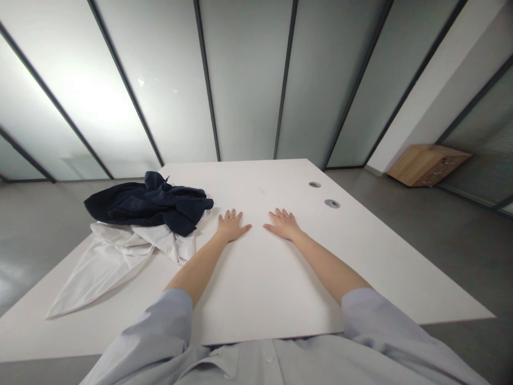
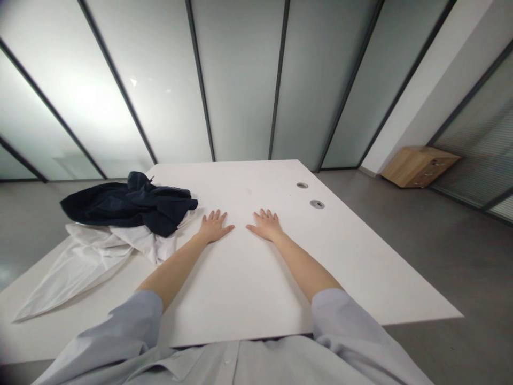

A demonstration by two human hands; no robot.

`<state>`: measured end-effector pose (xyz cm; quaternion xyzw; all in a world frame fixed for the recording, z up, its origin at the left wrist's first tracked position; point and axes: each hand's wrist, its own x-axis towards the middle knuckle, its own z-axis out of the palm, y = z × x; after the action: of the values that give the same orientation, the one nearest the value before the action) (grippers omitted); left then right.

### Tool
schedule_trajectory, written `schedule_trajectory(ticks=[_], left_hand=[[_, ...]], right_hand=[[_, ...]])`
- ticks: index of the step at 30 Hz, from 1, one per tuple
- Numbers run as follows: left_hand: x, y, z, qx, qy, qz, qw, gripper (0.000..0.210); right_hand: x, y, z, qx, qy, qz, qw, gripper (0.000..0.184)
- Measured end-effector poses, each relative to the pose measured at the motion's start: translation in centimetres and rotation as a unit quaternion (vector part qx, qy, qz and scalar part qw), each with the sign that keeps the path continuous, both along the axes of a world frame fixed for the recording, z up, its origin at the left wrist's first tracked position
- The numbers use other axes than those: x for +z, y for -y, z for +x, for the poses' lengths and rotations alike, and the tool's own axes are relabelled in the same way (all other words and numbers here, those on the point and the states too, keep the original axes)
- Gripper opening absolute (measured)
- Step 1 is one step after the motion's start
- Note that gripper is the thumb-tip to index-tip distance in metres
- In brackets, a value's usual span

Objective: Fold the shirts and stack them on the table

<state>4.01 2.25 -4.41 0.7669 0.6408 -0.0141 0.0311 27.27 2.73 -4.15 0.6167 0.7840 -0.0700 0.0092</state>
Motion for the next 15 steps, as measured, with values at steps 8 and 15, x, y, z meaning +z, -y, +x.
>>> schedule_trajectory(ticks=[8,15], left_hand=[[0.21,0.11,-0.14,0.000,0.007,-0.008,1.000,0.085],[0.19,0.15,-0.21,-0.003,0.005,-0.003,1.000,0.084]], right_hand=[[0.06,0.09,0.12,0.003,-0.012,0.005,1.000,0.079],[-0.22,-0.05,0.25,0.003,-0.018,0.011,1.000,0.077]])
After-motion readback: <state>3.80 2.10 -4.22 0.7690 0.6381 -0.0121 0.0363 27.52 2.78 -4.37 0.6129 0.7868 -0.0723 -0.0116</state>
